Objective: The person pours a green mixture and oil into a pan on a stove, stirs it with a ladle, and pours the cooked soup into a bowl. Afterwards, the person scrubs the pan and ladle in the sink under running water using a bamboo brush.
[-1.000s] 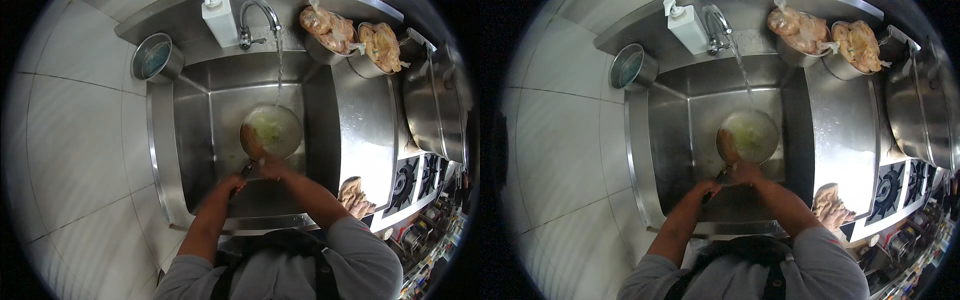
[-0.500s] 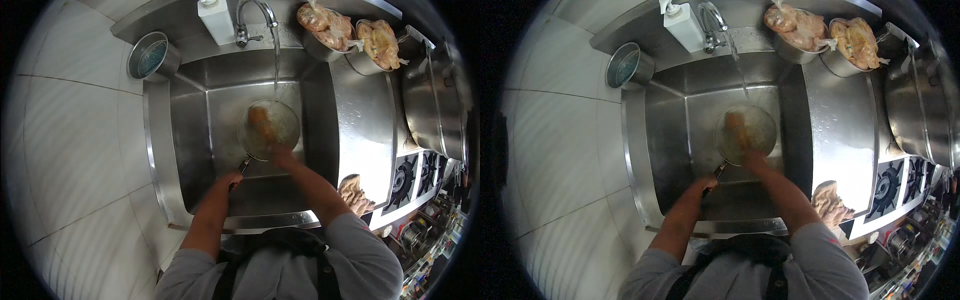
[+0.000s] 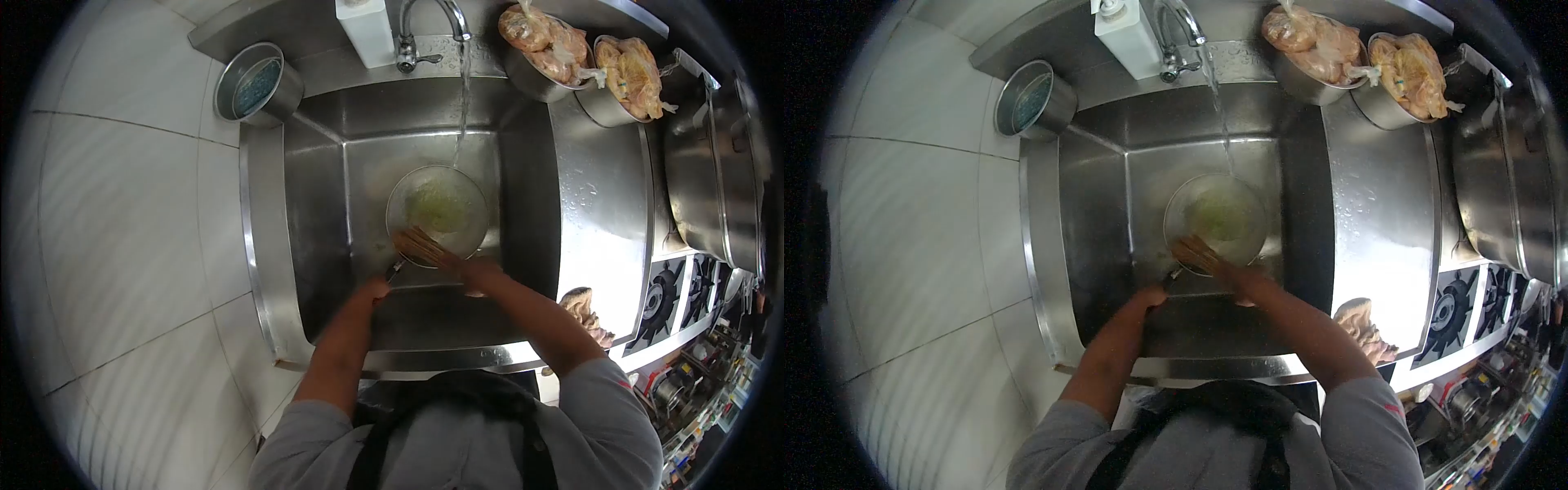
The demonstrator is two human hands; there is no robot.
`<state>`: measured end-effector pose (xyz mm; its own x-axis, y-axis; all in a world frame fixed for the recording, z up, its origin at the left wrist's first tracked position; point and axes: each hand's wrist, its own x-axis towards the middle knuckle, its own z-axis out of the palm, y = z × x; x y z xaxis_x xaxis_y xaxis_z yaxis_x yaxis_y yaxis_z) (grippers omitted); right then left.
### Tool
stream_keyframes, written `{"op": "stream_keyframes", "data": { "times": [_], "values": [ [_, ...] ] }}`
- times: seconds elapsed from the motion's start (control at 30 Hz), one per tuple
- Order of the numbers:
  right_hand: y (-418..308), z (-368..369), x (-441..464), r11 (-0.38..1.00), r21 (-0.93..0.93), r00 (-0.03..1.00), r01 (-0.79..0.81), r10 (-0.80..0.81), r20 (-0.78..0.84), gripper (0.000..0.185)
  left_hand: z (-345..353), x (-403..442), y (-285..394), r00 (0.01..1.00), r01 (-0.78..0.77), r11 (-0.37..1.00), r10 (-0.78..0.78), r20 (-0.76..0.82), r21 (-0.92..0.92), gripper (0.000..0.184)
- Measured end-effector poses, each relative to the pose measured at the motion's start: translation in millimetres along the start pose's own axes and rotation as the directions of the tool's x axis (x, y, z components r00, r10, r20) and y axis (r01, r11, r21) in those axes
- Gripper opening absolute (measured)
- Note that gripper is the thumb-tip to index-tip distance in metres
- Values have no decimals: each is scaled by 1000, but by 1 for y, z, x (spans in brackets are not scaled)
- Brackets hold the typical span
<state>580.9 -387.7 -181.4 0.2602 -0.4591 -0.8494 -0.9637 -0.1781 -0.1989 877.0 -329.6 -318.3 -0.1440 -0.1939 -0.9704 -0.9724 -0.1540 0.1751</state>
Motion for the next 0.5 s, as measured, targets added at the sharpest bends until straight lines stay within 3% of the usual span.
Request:
{"op": "stream_keyframes", "data": {
  "times": [0.07,0.17,0.2,0.27,0.37,0.47,0.5],
  "values": [
    [21,-18,-9,984,-161,990,-70,88,110,75,8,12,-11,999,18,1000,-18,-47,-3,28],
    [48,10,34,961,24,947,-275,275,-168,79,9,18,-20,957,60,984,-104,-269,-165,39],
    [49,26,46,971,28,954,-236,237,-186,78,9,19,-20,921,41,969,-131,-366,-246,45],
    [47,57,50,995,35,966,-95,100,-237,75,2,19,-18,903,64,959,-174,-393,-277,59],
    [43,84,19,943,23,891,333,-306,-335,66,-6,19,-15,933,156,965,-214,-291,-211,49],
    [-26,12,-1,918,392,998,64,-55,-32,63,3,35,-20,950,138,987,-156,-269,-85,34],
    [-26,16,1,929,349,990,120,-87,-108,66,12,41,-24,952,117,992,-124,-279,-44,30]
  ]
}}
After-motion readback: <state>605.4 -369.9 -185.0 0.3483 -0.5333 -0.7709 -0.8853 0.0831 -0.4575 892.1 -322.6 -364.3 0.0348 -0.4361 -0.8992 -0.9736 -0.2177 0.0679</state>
